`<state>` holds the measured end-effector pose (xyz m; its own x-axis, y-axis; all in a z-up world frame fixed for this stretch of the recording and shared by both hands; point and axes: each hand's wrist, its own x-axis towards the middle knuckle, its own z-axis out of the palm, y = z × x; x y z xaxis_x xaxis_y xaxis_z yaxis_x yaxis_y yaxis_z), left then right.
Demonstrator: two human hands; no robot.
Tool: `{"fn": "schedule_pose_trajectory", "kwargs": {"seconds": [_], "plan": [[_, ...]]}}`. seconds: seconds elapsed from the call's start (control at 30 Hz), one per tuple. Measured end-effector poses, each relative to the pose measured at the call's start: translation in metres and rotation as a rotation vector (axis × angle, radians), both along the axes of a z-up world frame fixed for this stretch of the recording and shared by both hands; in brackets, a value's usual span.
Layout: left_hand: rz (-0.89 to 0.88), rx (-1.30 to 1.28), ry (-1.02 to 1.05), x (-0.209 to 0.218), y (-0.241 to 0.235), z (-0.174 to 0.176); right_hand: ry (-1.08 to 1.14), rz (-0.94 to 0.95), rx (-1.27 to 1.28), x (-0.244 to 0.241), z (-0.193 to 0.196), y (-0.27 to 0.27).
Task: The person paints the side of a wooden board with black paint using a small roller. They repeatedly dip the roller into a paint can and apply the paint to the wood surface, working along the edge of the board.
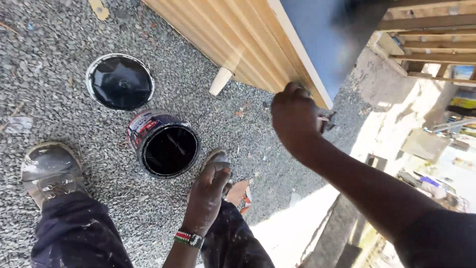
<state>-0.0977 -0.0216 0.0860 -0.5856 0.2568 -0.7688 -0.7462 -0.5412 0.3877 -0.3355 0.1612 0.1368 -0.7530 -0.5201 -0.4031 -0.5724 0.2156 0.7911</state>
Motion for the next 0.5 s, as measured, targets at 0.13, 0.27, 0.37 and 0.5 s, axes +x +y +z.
{"fn": "schedule_pose_trajectory", "kwargs": {"seconds": [0.13, 0.27, 0.37, 0.5], "plan": [[-0.051, -0.036, -0.027, -0.01, -0.011, 0.0, -0.202, -0.141, 0.02, 0.013, -0.012, -0.01], [0.089, 0.028, 0.047, -0.006, -0.013, -0.013, -0.15, -0.214, 0.466, -0.043, -0.037, -0.031], [0.036, 0.082, -0.069, -0.012, -0.027, -0.003, -0.257, -0.342, 0.611, -0.041, -0.028, -0.07], [0.108, 0.088, -0.008, -0.01, -0.028, -0.007, -0.135, -0.304, 0.122, -0.028, 0.006, -0.01]]}}
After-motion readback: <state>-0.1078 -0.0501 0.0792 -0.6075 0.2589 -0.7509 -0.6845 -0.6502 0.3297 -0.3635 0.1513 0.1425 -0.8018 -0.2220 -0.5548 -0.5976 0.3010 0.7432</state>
